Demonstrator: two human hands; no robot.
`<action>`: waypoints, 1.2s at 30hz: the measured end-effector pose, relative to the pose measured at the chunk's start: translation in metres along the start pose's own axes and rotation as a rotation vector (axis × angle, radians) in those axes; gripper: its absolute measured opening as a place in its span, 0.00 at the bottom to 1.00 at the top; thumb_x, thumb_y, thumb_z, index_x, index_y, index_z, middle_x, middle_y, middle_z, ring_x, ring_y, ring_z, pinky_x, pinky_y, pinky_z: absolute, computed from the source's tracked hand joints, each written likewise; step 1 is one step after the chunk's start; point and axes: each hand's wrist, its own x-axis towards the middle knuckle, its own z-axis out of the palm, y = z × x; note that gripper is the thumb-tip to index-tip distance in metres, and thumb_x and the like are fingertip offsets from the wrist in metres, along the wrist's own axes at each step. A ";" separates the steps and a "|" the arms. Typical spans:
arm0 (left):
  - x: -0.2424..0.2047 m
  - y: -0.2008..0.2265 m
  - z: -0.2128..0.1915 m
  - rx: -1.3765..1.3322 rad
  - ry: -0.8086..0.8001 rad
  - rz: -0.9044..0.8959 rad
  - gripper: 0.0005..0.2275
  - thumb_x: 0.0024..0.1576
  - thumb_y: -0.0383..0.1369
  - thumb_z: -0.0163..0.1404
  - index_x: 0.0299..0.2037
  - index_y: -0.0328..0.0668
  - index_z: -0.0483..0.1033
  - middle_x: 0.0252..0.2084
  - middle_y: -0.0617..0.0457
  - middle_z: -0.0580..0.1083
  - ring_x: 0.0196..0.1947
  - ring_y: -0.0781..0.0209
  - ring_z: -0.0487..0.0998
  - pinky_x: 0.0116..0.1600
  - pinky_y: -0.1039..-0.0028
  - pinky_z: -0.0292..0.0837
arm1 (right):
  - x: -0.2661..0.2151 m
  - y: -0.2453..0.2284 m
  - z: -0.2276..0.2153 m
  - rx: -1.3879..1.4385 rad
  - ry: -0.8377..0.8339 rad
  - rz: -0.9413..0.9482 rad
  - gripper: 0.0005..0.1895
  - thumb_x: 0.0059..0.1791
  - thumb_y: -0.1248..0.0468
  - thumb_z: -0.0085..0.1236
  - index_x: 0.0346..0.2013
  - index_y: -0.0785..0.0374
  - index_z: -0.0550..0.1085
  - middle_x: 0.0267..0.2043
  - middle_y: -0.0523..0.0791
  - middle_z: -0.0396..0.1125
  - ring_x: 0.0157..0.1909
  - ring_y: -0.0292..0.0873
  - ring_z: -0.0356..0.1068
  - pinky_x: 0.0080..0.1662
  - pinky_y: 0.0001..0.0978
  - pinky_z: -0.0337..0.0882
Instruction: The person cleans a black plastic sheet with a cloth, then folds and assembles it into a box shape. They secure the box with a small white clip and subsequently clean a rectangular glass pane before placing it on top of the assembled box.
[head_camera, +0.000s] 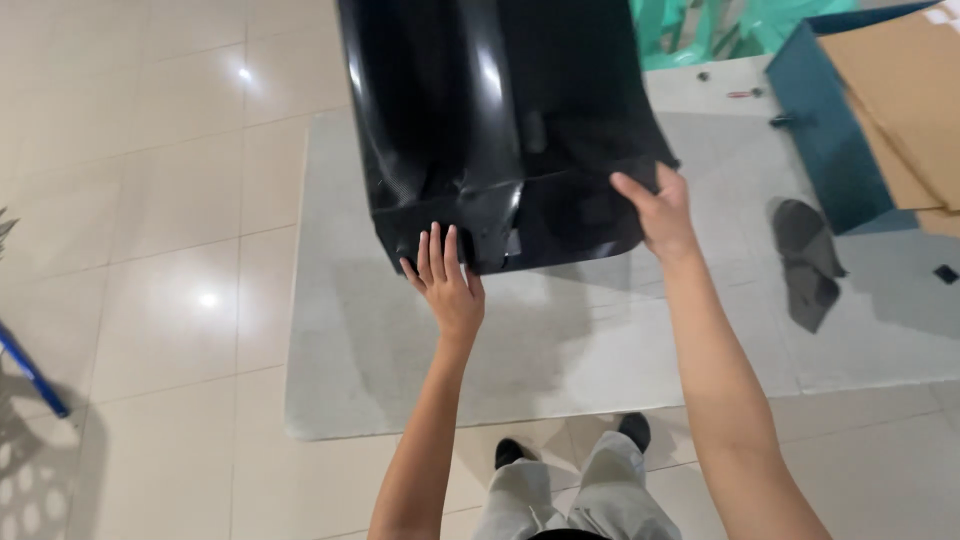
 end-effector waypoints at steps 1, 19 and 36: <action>0.008 0.019 0.002 -0.008 0.004 0.005 0.34 0.53 0.23 0.52 0.74 0.47 0.60 0.78 0.50 0.60 0.80 0.51 0.55 0.81 0.42 0.36 | 0.002 -0.004 -0.027 -0.005 0.005 -0.008 0.13 0.51 0.66 0.66 0.49 0.68 0.77 0.46 0.43 0.75 0.45 0.35 0.73 0.49 0.28 0.75; 0.035 0.308 0.169 0.360 -0.309 0.414 0.29 0.59 0.34 0.51 0.72 0.40 0.58 0.79 0.37 0.48 0.80 0.41 0.39 0.75 0.34 0.36 | 0.040 0.130 -0.393 0.898 0.111 0.353 0.10 0.58 0.64 0.62 0.48 0.70 0.77 0.43 0.53 0.75 0.38 0.49 0.74 0.34 0.33 0.74; 0.072 0.218 0.199 0.376 -0.099 0.317 0.16 0.62 0.38 0.55 0.59 0.63 0.70 0.73 0.47 0.60 0.71 0.36 0.61 0.64 0.28 0.55 | 0.040 0.178 -0.387 1.015 0.046 0.670 0.10 0.55 0.63 0.60 0.44 0.69 0.75 0.40 0.51 0.73 0.33 0.42 0.74 0.30 0.26 0.71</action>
